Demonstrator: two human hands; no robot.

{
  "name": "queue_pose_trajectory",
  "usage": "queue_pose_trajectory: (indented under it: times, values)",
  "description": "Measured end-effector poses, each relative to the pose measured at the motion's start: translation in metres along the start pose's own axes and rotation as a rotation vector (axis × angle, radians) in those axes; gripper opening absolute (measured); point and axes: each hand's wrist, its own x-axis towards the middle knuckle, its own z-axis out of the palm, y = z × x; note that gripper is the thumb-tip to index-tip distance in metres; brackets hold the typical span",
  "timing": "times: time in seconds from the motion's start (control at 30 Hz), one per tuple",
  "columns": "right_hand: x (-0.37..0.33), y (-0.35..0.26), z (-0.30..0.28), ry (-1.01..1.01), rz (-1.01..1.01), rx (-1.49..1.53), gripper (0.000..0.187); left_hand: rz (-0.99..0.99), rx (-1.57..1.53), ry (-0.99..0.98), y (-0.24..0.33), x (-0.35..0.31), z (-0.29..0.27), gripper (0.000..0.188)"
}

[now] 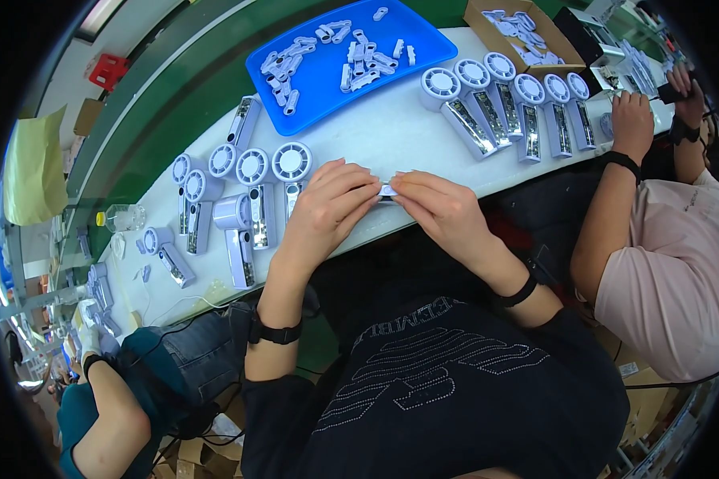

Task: Assembling small white plastic device components by hand at a factory workbench.

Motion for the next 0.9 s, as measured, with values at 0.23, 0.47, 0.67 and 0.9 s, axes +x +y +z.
queue_pose_trajectory:
  times: [0.23,0.47,0.67,0.9]
  values:
    - [-0.003,0.001,0.006,0.008,-0.005,-0.052,0.025,0.002,0.057,-0.012,-0.002,-0.002,0.005,0.019]
    - [-0.005,-0.008,0.011,0.026,-0.042,-0.191,0.035,-0.122,0.334,0.051,0.028,-0.019,0.029,0.029]
    - [0.002,-0.003,0.002,0.032,-0.008,-0.111,0.042,-0.214,0.278,0.153,0.04,-0.013,0.036,0.04]
    - [0.003,-0.071,0.007,0.343,-0.196,0.065,0.05,-0.63,-1.025,0.55,0.083,-0.057,0.018,0.057]
